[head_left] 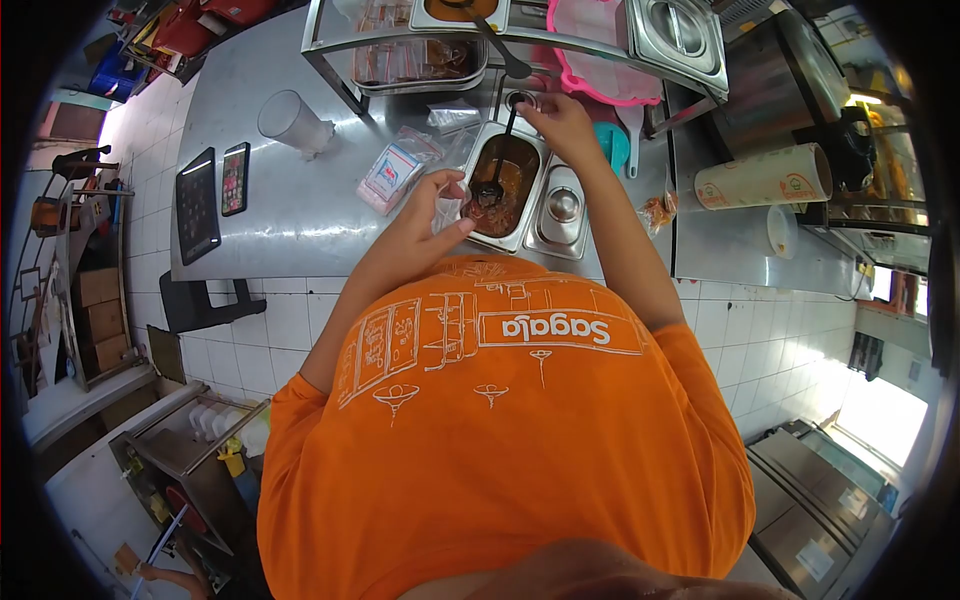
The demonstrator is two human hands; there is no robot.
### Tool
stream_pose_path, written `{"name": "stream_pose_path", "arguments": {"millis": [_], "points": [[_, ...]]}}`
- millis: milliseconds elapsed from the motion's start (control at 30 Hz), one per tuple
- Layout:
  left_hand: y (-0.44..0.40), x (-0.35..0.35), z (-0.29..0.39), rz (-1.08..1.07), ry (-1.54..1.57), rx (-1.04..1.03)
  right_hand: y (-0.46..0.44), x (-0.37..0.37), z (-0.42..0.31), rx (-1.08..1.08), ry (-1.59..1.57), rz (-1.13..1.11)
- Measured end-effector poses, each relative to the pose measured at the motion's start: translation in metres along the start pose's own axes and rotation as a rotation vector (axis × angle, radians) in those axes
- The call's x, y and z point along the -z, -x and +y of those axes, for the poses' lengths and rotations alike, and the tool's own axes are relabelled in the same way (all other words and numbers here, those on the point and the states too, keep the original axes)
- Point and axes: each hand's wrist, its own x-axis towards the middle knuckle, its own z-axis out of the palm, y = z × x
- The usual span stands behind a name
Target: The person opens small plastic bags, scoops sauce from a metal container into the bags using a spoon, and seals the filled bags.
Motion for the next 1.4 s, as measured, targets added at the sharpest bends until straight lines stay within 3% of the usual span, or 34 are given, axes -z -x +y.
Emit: {"name": "stream_pose_path", "arguments": {"millis": [100, 233, 300, 500, 633, 733, 833, 933, 1033, 1133, 1233, 1400], "points": [[0.005, -0.003, -0.013, -0.008, 0.307, 0.038, -0.009, -0.013, 0.000, 0.025, 0.003, -0.139], [0.002, -0.012, -0.057, -0.001, 0.670, 0.127, 0.030, 0.011, -0.053, 0.050, -0.117, -0.296], [0.001, -0.011, -0.058, 0.077, 0.660, 0.110, 0.059, 0.027, -0.073, 0.053, -0.106, -0.475], [-0.011, -0.007, -0.111, 0.216, 0.687, 0.108, 0.123, 0.049, -0.062, 0.449, 0.111, -0.428], [-0.016, -0.003, -0.122, 0.180, 0.728, 0.115, 0.139, 0.053, -0.049, 0.398, 0.089, -0.463], [-0.009, -0.004, -0.059, 0.188, 0.663, 0.168, 0.141, 0.054, -0.046, 0.424, 0.142, -0.512], [-0.010, -0.002, -0.062, 0.157, 0.707, 0.160, 0.140, 0.057, -0.049, 0.480, 0.142, -0.424], [-0.009, -0.002, -0.061, 0.193, 0.649, 0.248, 0.137, 0.051, -0.043, 0.471, 0.172, -0.366], [-0.006, -0.005, -0.067, 0.305, 0.515, 0.470, 0.133, 0.049, -0.046, 0.451, 0.189, -0.384], [0.004, -0.009, -0.065, 0.287, 0.578, 0.648, 0.133, 0.050, -0.055, 0.412, 0.142, -0.421], [0.008, -0.016, -0.057, 0.167, 0.900, 0.680, 0.130, 0.050, -0.066, 0.283, 0.058, -0.489], [0.007, -0.028, -0.042, 0.235, 0.913, 0.705, 0.120, 0.043, -0.074, 0.164, -0.073, -0.435]]}}
